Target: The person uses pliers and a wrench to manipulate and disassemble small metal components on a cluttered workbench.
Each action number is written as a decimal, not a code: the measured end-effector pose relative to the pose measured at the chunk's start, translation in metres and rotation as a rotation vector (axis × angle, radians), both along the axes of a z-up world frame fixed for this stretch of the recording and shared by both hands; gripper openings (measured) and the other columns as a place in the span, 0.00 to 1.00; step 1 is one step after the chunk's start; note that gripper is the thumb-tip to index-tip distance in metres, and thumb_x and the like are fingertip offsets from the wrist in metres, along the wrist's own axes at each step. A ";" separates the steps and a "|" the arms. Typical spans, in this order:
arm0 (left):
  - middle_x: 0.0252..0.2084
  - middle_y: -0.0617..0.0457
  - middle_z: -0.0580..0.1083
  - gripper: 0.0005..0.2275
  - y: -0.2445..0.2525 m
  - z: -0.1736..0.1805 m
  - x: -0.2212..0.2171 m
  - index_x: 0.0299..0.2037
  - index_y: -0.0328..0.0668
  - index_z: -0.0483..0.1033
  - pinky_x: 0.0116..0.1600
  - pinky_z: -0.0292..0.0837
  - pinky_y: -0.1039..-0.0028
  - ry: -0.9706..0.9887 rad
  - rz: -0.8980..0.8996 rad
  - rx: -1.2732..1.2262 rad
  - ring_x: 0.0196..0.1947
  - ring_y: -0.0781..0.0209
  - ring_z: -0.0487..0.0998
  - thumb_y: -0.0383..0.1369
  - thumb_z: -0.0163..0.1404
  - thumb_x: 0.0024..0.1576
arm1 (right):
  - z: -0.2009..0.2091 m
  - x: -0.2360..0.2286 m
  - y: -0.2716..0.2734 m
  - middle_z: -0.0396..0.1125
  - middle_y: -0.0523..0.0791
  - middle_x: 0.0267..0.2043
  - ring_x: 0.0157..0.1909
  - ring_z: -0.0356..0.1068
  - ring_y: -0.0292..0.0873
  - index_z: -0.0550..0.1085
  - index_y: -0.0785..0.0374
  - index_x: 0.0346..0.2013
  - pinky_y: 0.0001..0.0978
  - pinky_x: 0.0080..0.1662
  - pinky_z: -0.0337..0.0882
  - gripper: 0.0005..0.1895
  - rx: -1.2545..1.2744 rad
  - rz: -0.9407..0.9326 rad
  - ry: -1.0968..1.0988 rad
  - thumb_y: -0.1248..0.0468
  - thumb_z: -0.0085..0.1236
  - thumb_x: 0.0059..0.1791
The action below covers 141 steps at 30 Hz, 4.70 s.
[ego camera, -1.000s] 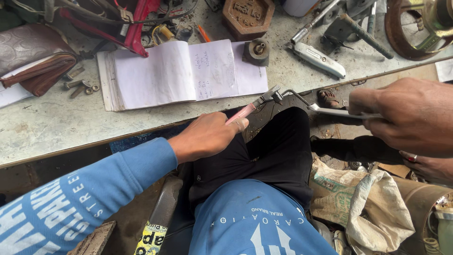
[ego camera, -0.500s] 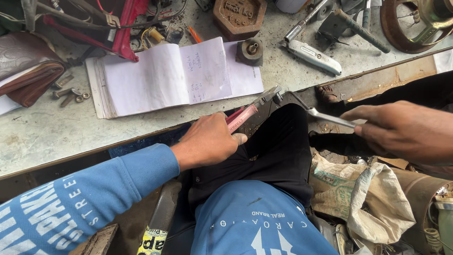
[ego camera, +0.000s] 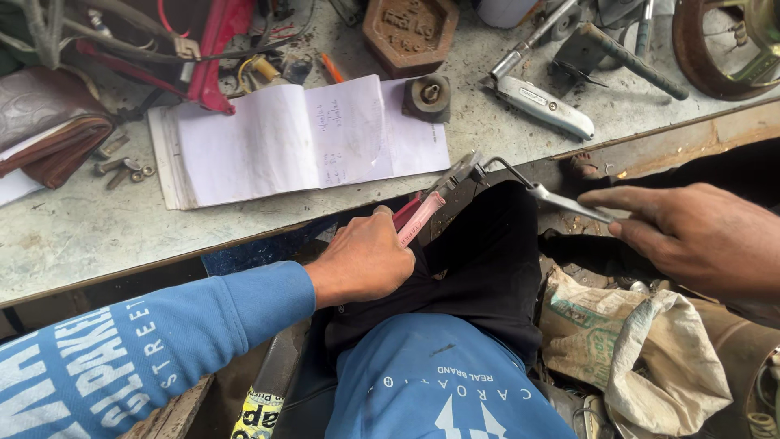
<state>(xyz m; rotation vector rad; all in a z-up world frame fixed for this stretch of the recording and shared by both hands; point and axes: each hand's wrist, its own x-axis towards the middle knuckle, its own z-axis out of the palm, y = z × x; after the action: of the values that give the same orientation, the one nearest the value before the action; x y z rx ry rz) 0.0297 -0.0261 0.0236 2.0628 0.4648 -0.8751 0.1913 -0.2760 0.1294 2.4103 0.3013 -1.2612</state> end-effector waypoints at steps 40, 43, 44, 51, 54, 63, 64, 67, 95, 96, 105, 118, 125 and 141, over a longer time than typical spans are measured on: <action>0.26 0.38 0.78 0.23 0.005 -0.013 0.035 0.42 0.30 0.69 0.35 0.78 0.66 0.134 -0.062 -0.297 0.25 0.48 0.82 0.34 0.59 0.38 | -0.002 -0.007 -0.022 0.77 0.39 0.33 0.33 0.79 0.46 0.70 0.42 0.63 0.40 0.36 0.77 0.25 -0.117 0.350 -0.144 0.44 0.42 0.53; 0.28 0.37 0.78 0.24 -0.014 -0.002 0.039 0.43 0.32 0.68 0.38 0.78 0.65 0.062 -0.083 -0.277 0.28 0.47 0.83 0.35 0.59 0.37 | 0.017 -0.011 -0.042 0.76 0.40 0.34 0.35 0.78 0.44 0.68 0.46 0.63 0.37 0.38 0.78 0.24 -0.170 0.350 -0.130 0.47 0.42 0.54; 0.29 0.37 0.79 0.25 -0.019 0.002 0.041 0.43 0.32 0.68 0.38 0.78 0.64 0.033 -0.082 -0.302 0.28 0.47 0.84 0.35 0.59 0.37 | 0.019 -0.013 -0.056 0.76 0.41 0.34 0.35 0.78 0.44 0.68 0.48 0.63 0.37 0.38 0.77 0.23 -0.148 0.337 -0.154 0.48 0.42 0.55; 0.33 0.39 0.78 0.27 -0.081 0.018 0.081 0.43 0.32 0.69 0.43 0.78 0.60 -0.319 -0.241 -0.244 0.34 0.44 0.82 0.39 0.61 0.35 | -0.007 -0.032 -0.210 0.74 0.48 0.36 0.35 0.77 0.45 0.70 0.61 0.60 0.34 0.40 0.77 0.18 0.376 0.060 -0.470 0.57 0.44 0.57; 0.33 0.40 0.78 0.28 -0.109 0.021 0.105 0.45 0.32 0.67 0.43 0.77 0.59 -0.412 -0.244 -0.190 0.34 0.43 0.82 0.39 0.62 0.36 | -0.024 -0.036 -0.280 0.74 0.50 0.36 0.35 0.77 0.46 0.70 0.66 0.58 0.33 0.41 0.76 0.16 0.683 -0.066 -0.663 0.61 0.45 0.59; 0.37 0.42 0.77 0.29 -0.201 -0.023 0.113 0.53 0.30 0.67 0.43 0.77 0.65 -0.612 0.070 -0.577 0.35 0.52 0.81 0.36 0.61 0.42 | -0.009 -0.055 -0.290 0.73 0.51 0.30 0.31 0.76 0.44 0.73 0.70 0.50 0.33 0.36 0.75 0.09 1.012 -0.196 -0.863 0.68 0.51 0.57; 0.36 0.42 0.77 0.28 -0.214 -0.026 0.111 0.52 0.30 0.67 0.42 0.78 0.66 -0.617 0.104 -0.571 0.34 0.53 0.81 0.36 0.60 0.43 | -0.011 -0.062 -0.276 0.73 0.50 0.30 0.31 0.76 0.44 0.73 0.70 0.51 0.33 0.35 0.74 0.10 1.041 -0.127 -0.898 0.69 0.53 0.56; 0.33 0.43 0.76 0.25 -0.248 -0.027 0.105 0.49 0.30 0.68 0.38 0.79 0.66 -0.589 0.192 -0.564 0.31 0.54 0.81 0.36 0.58 0.44 | -0.019 -0.079 -0.242 0.71 0.49 0.30 0.31 0.76 0.43 0.72 0.69 0.51 0.33 0.33 0.72 0.13 1.116 0.073 -1.003 0.69 0.58 0.52; 0.48 0.54 0.69 0.27 -0.373 -0.072 0.096 0.52 0.33 0.62 0.51 0.71 0.72 -0.714 0.413 -1.292 0.44 0.67 0.70 0.47 0.60 0.59 | -0.143 -0.126 -0.234 0.65 0.38 0.41 0.33 0.57 0.27 0.67 0.66 0.51 0.19 0.36 0.58 0.27 1.800 -0.645 -1.094 0.47 0.62 0.54; 0.52 0.56 0.69 0.29 -0.373 -0.073 0.095 0.54 0.34 0.61 0.54 0.72 0.73 -0.741 0.403 -1.315 0.47 0.69 0.71 0.50 0.60 0.58 | -0.139 -0.122 -0.231 0.66 0.39 0.44 0.32 0.57 0.26 0.67 0.66 0.53 0.18 0.35 0.57 0.31 1.830 -0.674 -1.056 0.43 0.62 0.51; 0.45 0.49 0.72 0.37 -0.396 -0.078 0.096 0.58 0.33 0.58 0.44 0.78 0.74 -0.682 0.492 -1.266 0.43 0.65 0.77 0.57 0.59 0.55 | -0.155 -0.094 -0.237 0.62 0.45 0.39 0.34 0.61 0.30 0.67 0.73 0.58 0.20 0.34 0.60 0.46 1.980 -0.883 -0.663 0.37 0.68 0.45; 0.60 0.39 0.64 0.32 -0.359 -0.034 0.110 0.65 0.35 0.66 0.64 0.68 0.63 -0.898 0.342 -0.753 0.61 0.49 0.69 0.48 0.59 0.57 | -0.130 -0.028 -0.232 0.69 0.44 0.44 0.23 0.53 0.27 0.65 0.63 0.60 0.19 0.26 0.54 0.34 2.207 -0.899 -0.657 0.37 0.46 0.56; 0.55 0.41 0.72 0.23 -0.266 -0.037 0.083 0.58 0.36 0.72 0.63 0.71 0.64 -1.086 0.194 -0.514 0.57 0.50 0.75 0.40 0.60 0.56 | -0.167 -0.057 -0.243 0.61 0.38 0.32 0.23 0.51 0.28 0.70 0.67 0.44 0.21 0.24 0.51 0.13 1.964 -1.023 -0.579 0.59 0.45 0.59; 0.46 0.45 0.80 0.19 -0.248 0.000 0.142 0.55 0.33 0.75 0.49 0.80 0.71 -1.146 0.244 -0.588 0.44 0.58 0.84 0.37 0.58 0.58 | -0.164 -0.103 -0.246 0.69 0.42 0.26 0.25 0.63 0.34 0.73 0.61 0.60 0.28 0.30 0.65 0.19 1.222 -0.712 -0.462 0.62 0.45 0.56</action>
<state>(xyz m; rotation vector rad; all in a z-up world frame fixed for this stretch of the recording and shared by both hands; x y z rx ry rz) 0.1712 -0.2743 0.0234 1.5694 -0.1703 0.3519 0.0885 -0.5217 -0.0343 4.0246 0.0389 -0.7152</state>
